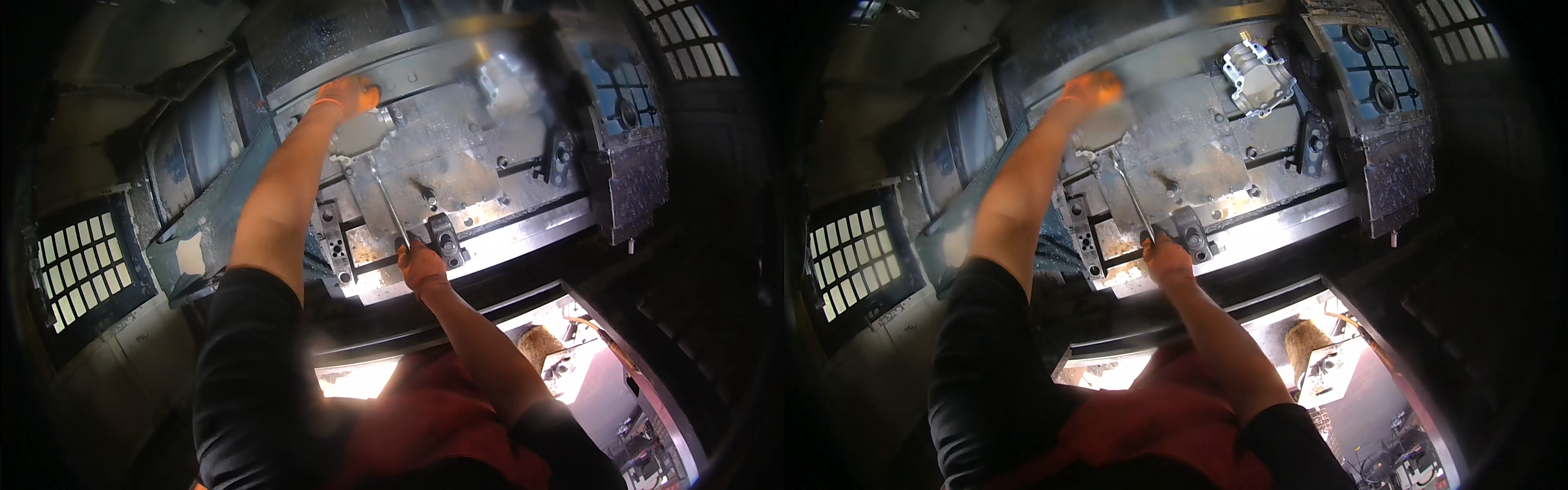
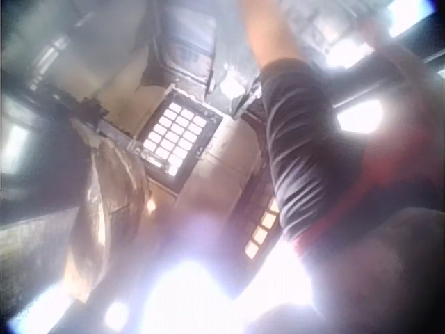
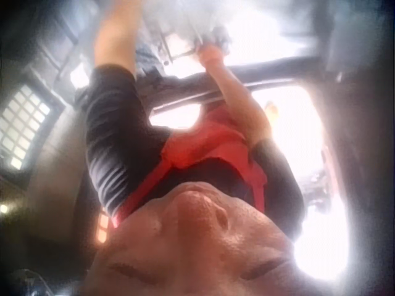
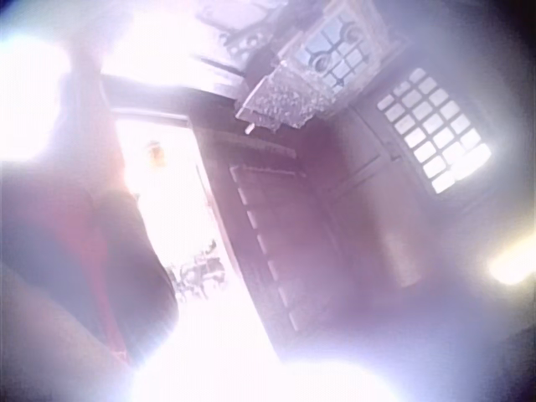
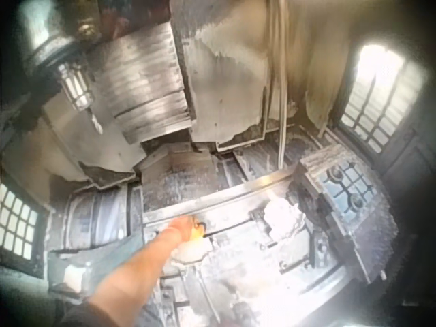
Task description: The person opens a machining center door, uses a blow gun to clear debris, and removes machined components from a fixture by hand. They then place new workpieces into the fixture, secure them with a hand tool, and clean the parts with the blow gun.
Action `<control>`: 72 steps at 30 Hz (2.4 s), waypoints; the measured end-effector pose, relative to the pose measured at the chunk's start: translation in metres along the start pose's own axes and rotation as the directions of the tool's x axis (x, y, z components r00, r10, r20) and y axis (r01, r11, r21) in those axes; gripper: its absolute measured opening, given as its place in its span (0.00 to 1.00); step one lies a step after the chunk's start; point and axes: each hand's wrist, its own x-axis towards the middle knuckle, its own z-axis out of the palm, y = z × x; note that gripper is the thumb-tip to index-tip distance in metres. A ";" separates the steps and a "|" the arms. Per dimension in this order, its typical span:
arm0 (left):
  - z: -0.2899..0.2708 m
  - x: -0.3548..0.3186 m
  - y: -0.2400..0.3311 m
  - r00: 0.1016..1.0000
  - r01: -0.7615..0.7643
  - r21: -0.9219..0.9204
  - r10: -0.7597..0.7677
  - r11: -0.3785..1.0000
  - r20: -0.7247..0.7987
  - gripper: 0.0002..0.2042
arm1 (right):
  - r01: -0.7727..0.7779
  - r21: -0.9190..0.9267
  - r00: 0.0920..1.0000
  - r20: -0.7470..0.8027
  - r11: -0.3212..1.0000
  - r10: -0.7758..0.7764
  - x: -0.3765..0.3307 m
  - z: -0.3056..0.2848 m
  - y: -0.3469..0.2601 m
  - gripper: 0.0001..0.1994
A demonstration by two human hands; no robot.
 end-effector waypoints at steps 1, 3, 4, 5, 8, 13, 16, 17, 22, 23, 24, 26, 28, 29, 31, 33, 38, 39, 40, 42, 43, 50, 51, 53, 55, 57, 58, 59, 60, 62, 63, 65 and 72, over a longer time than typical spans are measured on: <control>-0.005 0.002 0.008 0.999 0.009 -0.024 -0.008 1.000 0.048 0.25 | -0.014 0.025 1.000 -0.014 1.000 0.014 0.000 0.006 0.004 0.13; -0.025 -0.009 0.030 0.989 0.045 -0.071 -0.034 0.996 0.144 0.25 | 0.011 0.064 1.000 0.006 0.998 -0.011 -0.002 0.006 0.005 0.14; -0.021 -0.010 0.020 0.991 0.020 -0.063 -0.012 0.998 0.130 0.25 | 0.043 0.069 0.999 0.024 0.997 -0.044 -0.005 0.003 0.001 0.15; -0.012 -0.005 0.007 0.993 -0.005 -0.053 0.011 0.999 0.116 0.25 | -0.010 0.014 0.999 0.050 1.000 0.009 -0.009 -0.009 -0.015 0.16; -0.015 -0.006 0.015 0.993 0.053 -0.037 -0.049 0.998 0.104 0.25 | -0.112 -0.073 0.990 0.078 0.991 0.117 -0.020 -0.036 -0.044 0.21; -0.031 -0.010 0.022 0.986 0.111 -0.116 -0.095 0.987 0.137 0.24 | -0.094 -0.110 0.996 -0.016 0.990 0.092 0.010 -0.002 -0.012 0.18; -0.044 -0.006 0.025 0.976 0.138 -0.204 -0.098 0.969 0.195 0.23 | 0.055 -0.030 0.992 -0.115 0.998 -0.058 0.030 0.014 0.011 0.16; -0.054 -0.010 0.026 0.964 0.135 -0.237 -0.072 0.962 0.255 0.23 | 0.108 0.012 0.983 -0.151 0.994 -0.105 0.019 0.011 0.004 0.16; 0.008 0.028 -0.017 0.976 0.148 -0.260 -0.099 0.954 0.195 0.21 | 0.041 0.114 0.997 0.066 0.993 -0.049 -0.048 -0.030 0.034 0.15; 0.030 0.044 -0.050 0.969 0.168 -0.328 -0.094 0.929 0.229 0.21 | 0.077 0.146 0.992 0.090 0.986 -0.091 -0.066 -0.048 0.042 0.16; 0.028 0.049 -0.049 0.965 0.175 -0.335 -0.094 0.926 0.244 0.21 | 0.133 0.128 0.991 -0.004 0.983 -0.133 -0.078 -0.066 0.050 0.15; 0.024 0.039 -0.065 0.962 0.257 -0.529 -0.163 0.809 0.219 0.19 | 0.087 0.159 0.992 -0.106 0.983 -0.071 -0.093 -0.092 0.080 0.15; 0.013 0.023 -0.074 0.944 0.329 -0.590 -0.283 0.738 0.173 0.19 | -0.102 0.020 0.949 -0.298 0.995 0.103 -0.086 -0.128 0.088 0.14; -0.014 0.011 -0.072 0.935 0.352 -0.465 -0.325 0.812 0.141 0.20 | -0.066 -0.209 0.968 -0.251 0.976 0.012 -0.071 -0.138 0.121 0.16; -0.057 -0.022 -0.089 0.897 0.437 -0.258 -0.438 0.862 0.054 0.22 | -0.388 -0.224 0.860 -0.438 0.894 0.263 -0.043 -0.157 0.121 0.19; -0.086 -0.065 -0.106 0.829 0.553 -0.116 -0.559 0.825 -0.018 0.26 | -0.405 -0.192 0.838 -0.469 0.894 0.279 -0.029 -0.174 0.113 0.20; 0.001 -0.250 -0.307 0.511 0.827 -0.003 -0.750 0.561 0.420 0.24 | -0.259 -0.218 0.831 -0.546 0.941 0.102 -0.038 -0.179 0.084 0.28; 0.023 -0.301 -0.318 0.425 0.870 0.017 -0.766 0.493 0.482 0.23 | -0.193 -0.206 0.838 -0.544 0.959 0.051 -0.049 -0.176 0.079 0.28; 0.044 -0.339 -0.320 0.359 0.900 0.016 -0.764 0.435 0.536 0.23 | -0.138 -0.191 0.838 -0.546 0.972 0.012 -0.065 -0.173 0.075 0.28; 0.090 -0.402 -0.309 0.262 0.946 -0.024 -0.718 0.323 0.645 0.22 | -0.040 -0.014 0.876 -0.481 0.999 0.028 -0.097 -0.159 0.080 0.27; 0.110 -0.421 -0.298 0.234 0.961 -0.057 -0.682 0.272 0.693 0.22 | -0.011 0.155 0.912 -0.404 0.988 0.073 -0.107 -0.144 0.094 0.27; 0.168 -0.433 -0.223 0.431 0.822 -0.568 -0.608 -0.039 0.667 0.19 | 0.206 -0.055 0.957 0.222 0.977 -0.189 -0.130 -0.079 -0.019 0.22; 0.130 -0.408 -0.189 0.492 0.747 -0.664 -0.646 -0.030 0.583 0.19 | 0.219 0.052 0.930 0.290 0.974 -0.225 -0.127 -0.069 -0.039 0.23; 0.042 -0.385 -0.106 0.580 0.657 -0.739 -0.526 -0.149 0.622 0.17 | 0.018 0.197 0.910 0.404 0.980 -0.098 -0.135 -0.056 -0.097 0.22; -0.013 -0.388 -0.044 0.693 0.568 -0.808 -0.437 -0.158 0.573 0.21 | -0.093 0.339 0.877 0.473 0.936 -0.084 -0.126 -0.036 -0.111 0.19; -0.023 -0.396 -0.025 0.781 0.482 -0.869 -0.396 -0.110 0.484 0.20 | -0.112 0.338 0.840 0.535 0.934 -0.093 -0.137 -0.034 -0.134 0.18; -0.020 -0.397 -0.026 0.827 0.422 -0.905 -0.386 -0.053 0.408 0.20 | -0.106 0.463 0.856 0.493 0.880 -0.156 -0.135 -0.034 -0.122 0.18; -0.012 -0.402 -0.027 0.880 0.329 -0.944 -0.362 -0.001 0.307 0.20 | -0.098 0.583 0.873 0.439 0.806 -0.211 -0.127 -0.032 -0.103 0.19; 0.000 -0.410 -0.027 0.927 0.222 -0.974 -0.318 0.036 0.199 0.20 | -0.079 0.601 0.929 0.333 0.796 -0.159 -0.120 -0.030 -0.089 0.20; 0.027 -0.439 -0.028 0.980 -0.029 -1.000 -0.197 -0.011 -0.026 0.18 | 0.022 0.531 0.914 0.333 0.847 -0.233 -0.135 -0.041 -0.093 0.18; -0.009 -0.462 0.007 0.972 0.106 -0.885 -0.142 -0.453 0.189 0.18 | 0.007 0.556 0.914 0.334 0.831 -0.231 -0.150 -0.048 -0.098 0.17; -0.015 -0.486 0.028 0.910 0.138 -0.949 -0.343 -0.284 0.235 0.19 | 0.049 0.370 0.922 0.341 0.928 -0.185 -0.162 -0.045 -0.108 0.15; 0.043 -0.534 0.070 0.979 -0.189 -0.802 -0.177 -0.567 -0.106 0.22 | -0.152 0.653 0.957 0.286 0.742 -0.056 -0.194 -0.041 -0.115 0.12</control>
